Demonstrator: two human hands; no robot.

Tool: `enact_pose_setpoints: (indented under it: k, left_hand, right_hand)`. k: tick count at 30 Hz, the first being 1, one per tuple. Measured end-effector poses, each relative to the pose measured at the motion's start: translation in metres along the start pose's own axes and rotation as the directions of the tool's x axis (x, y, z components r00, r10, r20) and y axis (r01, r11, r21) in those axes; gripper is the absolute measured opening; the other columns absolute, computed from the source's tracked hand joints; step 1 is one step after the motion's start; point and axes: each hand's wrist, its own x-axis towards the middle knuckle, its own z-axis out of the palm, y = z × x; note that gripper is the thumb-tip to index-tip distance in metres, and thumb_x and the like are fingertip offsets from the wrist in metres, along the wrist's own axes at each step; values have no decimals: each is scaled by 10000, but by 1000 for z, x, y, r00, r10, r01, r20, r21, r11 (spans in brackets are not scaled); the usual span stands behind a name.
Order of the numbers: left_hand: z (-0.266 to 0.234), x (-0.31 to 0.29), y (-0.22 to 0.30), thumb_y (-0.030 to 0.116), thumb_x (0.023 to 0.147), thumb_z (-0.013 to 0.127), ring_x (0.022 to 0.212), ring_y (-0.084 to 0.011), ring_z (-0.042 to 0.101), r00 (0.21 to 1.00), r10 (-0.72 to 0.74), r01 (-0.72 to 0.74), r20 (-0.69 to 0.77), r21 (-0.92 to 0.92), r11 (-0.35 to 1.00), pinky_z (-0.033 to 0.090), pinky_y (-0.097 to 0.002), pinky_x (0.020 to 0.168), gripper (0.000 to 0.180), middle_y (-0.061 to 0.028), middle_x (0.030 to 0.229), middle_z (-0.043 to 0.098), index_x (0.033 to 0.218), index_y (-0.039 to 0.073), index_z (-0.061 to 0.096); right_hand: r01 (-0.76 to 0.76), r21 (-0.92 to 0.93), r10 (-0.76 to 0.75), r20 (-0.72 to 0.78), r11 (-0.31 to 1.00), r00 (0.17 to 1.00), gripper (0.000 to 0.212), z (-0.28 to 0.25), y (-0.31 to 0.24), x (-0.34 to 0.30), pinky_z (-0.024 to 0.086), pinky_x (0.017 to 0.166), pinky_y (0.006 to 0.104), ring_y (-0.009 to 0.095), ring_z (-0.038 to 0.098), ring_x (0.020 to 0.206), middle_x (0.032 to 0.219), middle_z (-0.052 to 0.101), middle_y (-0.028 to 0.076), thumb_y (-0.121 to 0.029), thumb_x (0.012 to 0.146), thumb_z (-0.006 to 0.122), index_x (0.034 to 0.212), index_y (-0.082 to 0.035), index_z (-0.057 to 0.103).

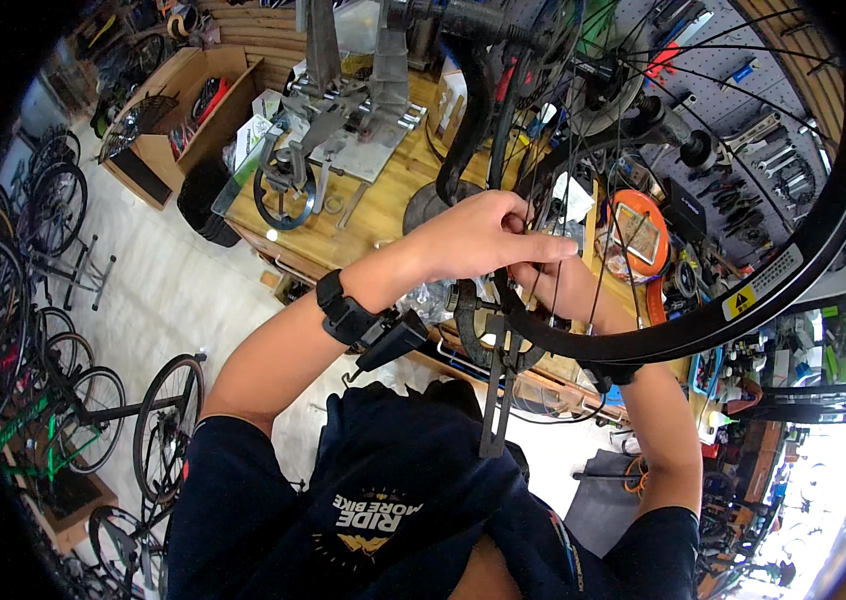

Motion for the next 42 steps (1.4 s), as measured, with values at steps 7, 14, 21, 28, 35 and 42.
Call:
enact_pose_setpoints:
  k: [7,14,21,28,35,42]
  left_hand:
    - [-21,-4,-12,356,884,710,878,-126,588,991,4,-9,132,42,999,480,-274,773,444,-70,940,643,1045,-48,625]
    - [-9,12,4,487,868,632,535,-267,601,963,-150,-16,223,605,796,472,-372,569,516,-122,570,611,683,7,681]
    - [-1,19,-8,420,832,633,553,-339,598,976,-141,14,165,599,801,471,-419,577,473,-184,556,581,660,-20,671]
    - [-15,14,-2,223,881,670,788,-178,635,862,-213,39,460,359,932,500,-322,713,324,-124,915,687,1086,-24,630]
    - [-26,24,-44,77,923,627,1014,-80,584,727,34,289,685,-351,891,481,-256,878,440,-96,1311,585,1331,-21,498]
    - [-5,20,-35,130,845,715,713,-136,662,913,2,30,409,-73,997,521,-282,696,164,-90,791,705,883,-27,685]
  right_hand:
    - [-344,407,263,241,846,934,276,-18,-8,0,486,713,245,69,581,808,912,645,-3,-131,900,690,1135,-14,602]
    - [-131,330,135,9,935,991,344,-11,-1,-16,480,706,239,109,595,793,915,649,41,-108,876,713,1125,-11,497]
    - [-167,-46,167,-8,985,986,232,-16,-15,-24,493,735,308,166,627,798,881,678,93,-93,840,734,1011,15,622]
    - [-138,-79,131,-79,987,988,303,-21,-20,-37,500,771,316,186,633,823,889,684,98,-158,867,705,1087,34,621]
    - [-285,109,302,-217,952,928,269,-42,-19,-97,485,801,260,116,615,880,929,652,54,-68,928,623,1165,50,577]
    - [-378,181,418,-339,908,843,236,-33,4,-167,486,816,272,122,615,907,955,661,51,-26,897,625,1119,47,602]
